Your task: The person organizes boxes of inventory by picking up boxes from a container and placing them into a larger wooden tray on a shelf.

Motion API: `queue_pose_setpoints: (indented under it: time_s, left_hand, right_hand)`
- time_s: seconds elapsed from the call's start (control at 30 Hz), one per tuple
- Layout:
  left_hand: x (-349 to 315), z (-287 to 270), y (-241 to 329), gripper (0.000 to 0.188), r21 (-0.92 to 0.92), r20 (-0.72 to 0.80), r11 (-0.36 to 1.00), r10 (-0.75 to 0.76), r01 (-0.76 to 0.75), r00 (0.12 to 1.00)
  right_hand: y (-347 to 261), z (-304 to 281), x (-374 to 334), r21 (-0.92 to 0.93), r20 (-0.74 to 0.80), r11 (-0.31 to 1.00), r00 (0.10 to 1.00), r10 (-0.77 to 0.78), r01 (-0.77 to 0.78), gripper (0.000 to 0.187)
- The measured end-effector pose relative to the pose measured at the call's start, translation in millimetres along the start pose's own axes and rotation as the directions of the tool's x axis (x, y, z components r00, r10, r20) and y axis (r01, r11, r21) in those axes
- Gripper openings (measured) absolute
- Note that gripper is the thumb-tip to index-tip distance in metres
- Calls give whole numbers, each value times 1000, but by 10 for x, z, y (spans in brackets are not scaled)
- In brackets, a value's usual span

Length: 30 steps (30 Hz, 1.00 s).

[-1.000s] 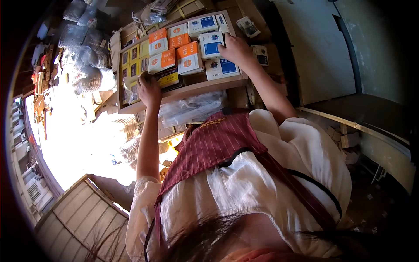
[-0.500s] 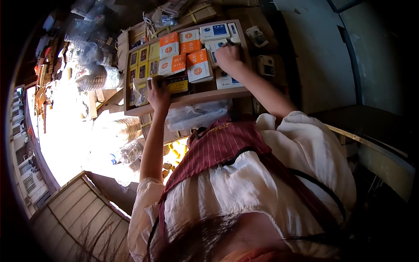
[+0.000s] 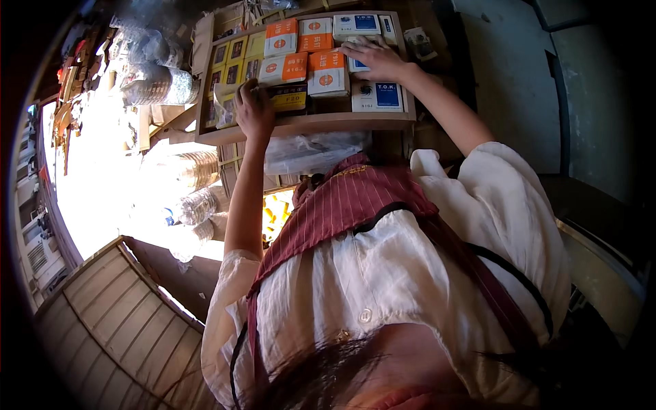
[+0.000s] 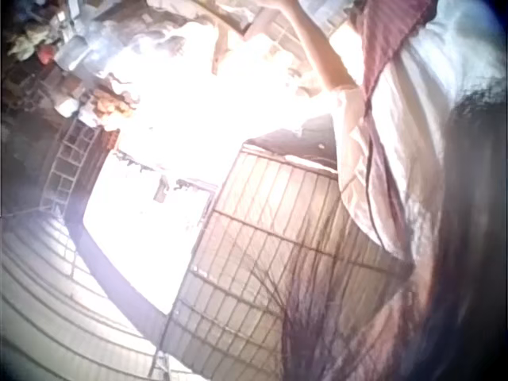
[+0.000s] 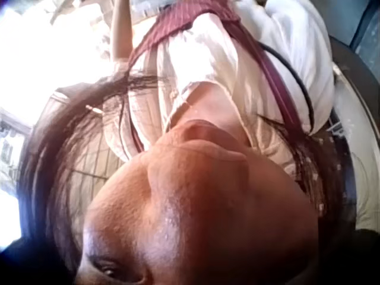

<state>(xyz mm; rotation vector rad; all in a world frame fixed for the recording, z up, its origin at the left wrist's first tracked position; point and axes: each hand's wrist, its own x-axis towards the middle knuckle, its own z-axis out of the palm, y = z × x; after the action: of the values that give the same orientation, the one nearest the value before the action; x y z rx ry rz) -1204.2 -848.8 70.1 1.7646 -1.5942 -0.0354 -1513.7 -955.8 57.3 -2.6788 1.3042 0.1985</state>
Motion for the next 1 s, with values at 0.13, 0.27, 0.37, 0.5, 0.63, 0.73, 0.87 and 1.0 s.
queue_pose_setpoints:
  time_s: [0.13,0.27,0.37,0.5,0.63,0.73,0.87,1.0]
  left_hand:
    - [64,9,-4,35,-53,41,957,286,-284,957]
    - [64,158,214,58,-142,266,881,472,-451,840]
    - [0,315,581,61,-5,431,834,499,-551,752]
    - [231,652,854,63,153,655,797,361,-584,664]
    - [336,621,1101,68,129,687,797,358,-590,633]
    - [367,706,1396,59,-236,648,803,550,-547,527]
    - [396,1117,1834,39,-178,801,669,524,-722,288]
    - [389,1405,2060,51,-69,973,639,212,-766,90]
  right_hand:
    - [70,211,-64,-13,-175,999,983,-47,46,85]
    - [176,-8,-230,636,-425,743,898,113,207,75]
    - [417,-205,-619,908,-356,391,767,534,149,59]
    - [858,153,-1190,986,-160,158,552,818,51,41]
    - [410,274,-1694,988,-77,138,570,818,-65,38]
    - [24,352,-1869,980,57,61,568,821,-187,40]
    - [-134,370,-1783,734,-454,665,630,630,-136,36]
    - [-294,93,-1478,494,-576,866,716,395,-80,39]
